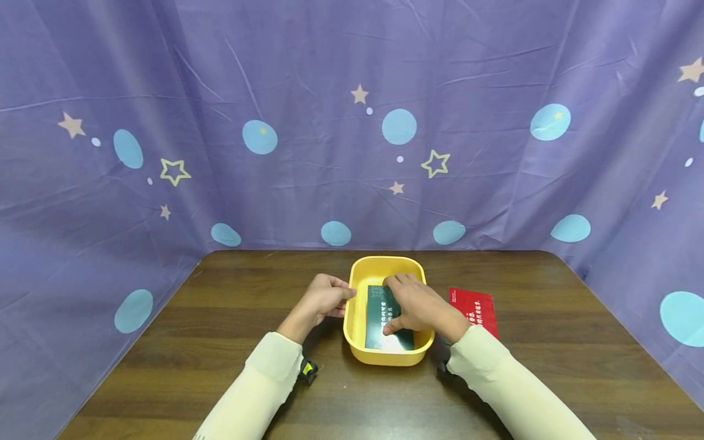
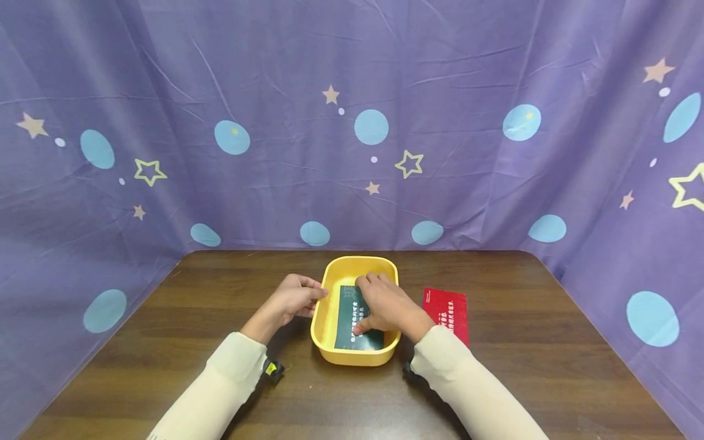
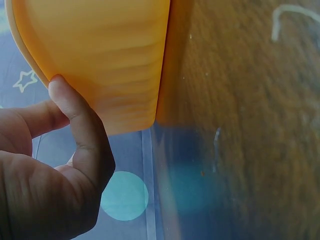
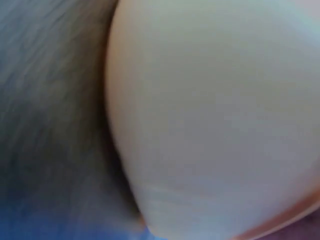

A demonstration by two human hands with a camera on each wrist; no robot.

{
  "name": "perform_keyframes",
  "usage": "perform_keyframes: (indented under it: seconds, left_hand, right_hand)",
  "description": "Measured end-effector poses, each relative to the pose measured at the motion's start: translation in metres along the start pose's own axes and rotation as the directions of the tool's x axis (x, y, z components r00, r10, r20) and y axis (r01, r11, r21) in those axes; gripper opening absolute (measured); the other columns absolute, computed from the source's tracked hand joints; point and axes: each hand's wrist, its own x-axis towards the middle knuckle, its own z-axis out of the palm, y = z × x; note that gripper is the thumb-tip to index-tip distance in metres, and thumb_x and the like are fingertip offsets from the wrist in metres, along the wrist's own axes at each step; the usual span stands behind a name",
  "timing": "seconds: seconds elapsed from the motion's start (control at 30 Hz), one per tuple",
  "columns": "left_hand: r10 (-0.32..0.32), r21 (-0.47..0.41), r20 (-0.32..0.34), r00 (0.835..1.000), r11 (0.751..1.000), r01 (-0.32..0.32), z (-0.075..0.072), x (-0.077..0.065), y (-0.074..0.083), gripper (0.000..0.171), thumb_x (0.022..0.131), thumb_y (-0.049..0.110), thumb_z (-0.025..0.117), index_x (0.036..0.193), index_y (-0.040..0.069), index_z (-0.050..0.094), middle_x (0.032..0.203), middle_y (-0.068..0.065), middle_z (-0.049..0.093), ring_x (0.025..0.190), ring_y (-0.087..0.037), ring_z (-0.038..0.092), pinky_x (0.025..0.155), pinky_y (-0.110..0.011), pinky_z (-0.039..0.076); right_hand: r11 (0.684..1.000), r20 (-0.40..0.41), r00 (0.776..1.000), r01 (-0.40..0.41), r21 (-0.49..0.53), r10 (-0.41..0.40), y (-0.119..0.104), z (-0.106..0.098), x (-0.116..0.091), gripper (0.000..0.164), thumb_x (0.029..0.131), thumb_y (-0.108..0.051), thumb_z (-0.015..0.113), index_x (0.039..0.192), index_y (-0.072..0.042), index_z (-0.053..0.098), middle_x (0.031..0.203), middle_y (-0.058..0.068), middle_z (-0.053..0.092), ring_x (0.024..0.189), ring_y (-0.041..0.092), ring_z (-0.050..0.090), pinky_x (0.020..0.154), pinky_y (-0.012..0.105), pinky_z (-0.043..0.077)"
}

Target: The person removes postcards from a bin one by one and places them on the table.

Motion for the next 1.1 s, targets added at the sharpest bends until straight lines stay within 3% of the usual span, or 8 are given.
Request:
perform_keyframes:
  seconds: [0.2,0.33,0.43,0.67,1.0,1.1]
  left_hand:
    - [0.008,-0.011,0.003,1.0,1.0,-0.008,0.0,0.0,-0.001,0.012,0.087,0.004,0.067,0.093,-0.005,0.06,0.071,-0.01,0.059,0.05,-0.011,0.054,0.047,-0.024,0.056]
    - [0.009,-0.006,-0.003,1.0,1.0,-0.009,0.0,-0.001,-0.001,0.012,0.088,0.004,0.067,0.093,-0.005,0.061,0.073,-0.012,0.06,0.05,-0.011,0.055,0.046,-0.024,0.056]
    - [0.004,-0.003,-0.009,1.0,1.0,-0.004,0.001,-0.001,0.0,0.012,0.088,0.004,0.067,0.094,-0.005,0.061,0.074,-0.012,0.06,0.051,-0.011,0.055,0.047,-0.025,0.056]
    - [-0.003,-0.004,-0.007,1.0,1.0,0.003,0.001,-0.001,-0.001,0.012,0.087,0.003,0.067,0.093,-0.005,0.061,0.075,-0.013,0.06,0.051,-0.012,0.055,0.048,-0.025,0.056]
    - [0.005,-0.002,-0.01,1.0,1.0,-0.005,0.001,0.0,-0.001,0.012,0.087,0.004,0.067,0.092,-0.004,0.061,0.076,-0.014,0.061,0.051,-0.011,0.055,0.048,-0.025,0.056]
    - [0.007,-0.005,-0.009,1.0,1.0,-0.007,0.001,0.0,-0.001,0.012,0.087,0.004,0.067,0.092,-0.005,0.061,0.075,-0.013,0.061,0.05,-0.011,0.054,0.047,-0.025,0.056]
  right_hand:
    - [0.984,-0.043,0.998,0.054,0.17,-0.048,-0.004,-0.008,-0.001,0.072,0.074,-0.032,0.086,0.126,-0.002,0.046,0.11,0.006,0.054,0.101,0.021,0.049,0.093,0.037,0.046]
    - [0.973,-0.093,0.993,0.093,0.211,-0.075,-0.007,-0.016,-0.002,0.039,0.088,-0.005,0.067,0.122,0.001,0.048,0.11,0.009,0.055,0.102,0.024,0.049,0.094,0.04,0.045]
    - [0.966,-0.141,0.987,0.107,0.236,-0.075,-0.01,-0.024,-0.003,0.029,0.089,0.006,0.053,0.118,0.002,0.05,0.108,0.01,0.056,0.1,0.024,0.049,0.095,0.041,0.044]
    - [0.938,-0.215,0.974,0.144,0.315,-0.077,-0.014,-0.043,-0.008,0.023,0.091,0.011,0.046,0.112,0.002,0.05,0.103,0.009,0.055,0.098,0.022,0.048,0.092,0.038,0.045]
    - [0.946,-0.288,0.957,0.128,0.299,-0.039,-0.009,-0.074,-0.018,0.024,0.095,0.009,0.044,0.118,0.002,0.047,0.111,0.011,0.052,0.101,0.024,0.045,0.089,0.037,0.041]
    - [0.952,-0.333,0.942,0.136,0.275,-0.039,-0.007,-0.085,-0.023,0.025,0.094,0.01,0.044,0.118,0.002,0.047,0.111,0.012,0.052,0.1,0.024,0.045,0.087,0.037,0.041]
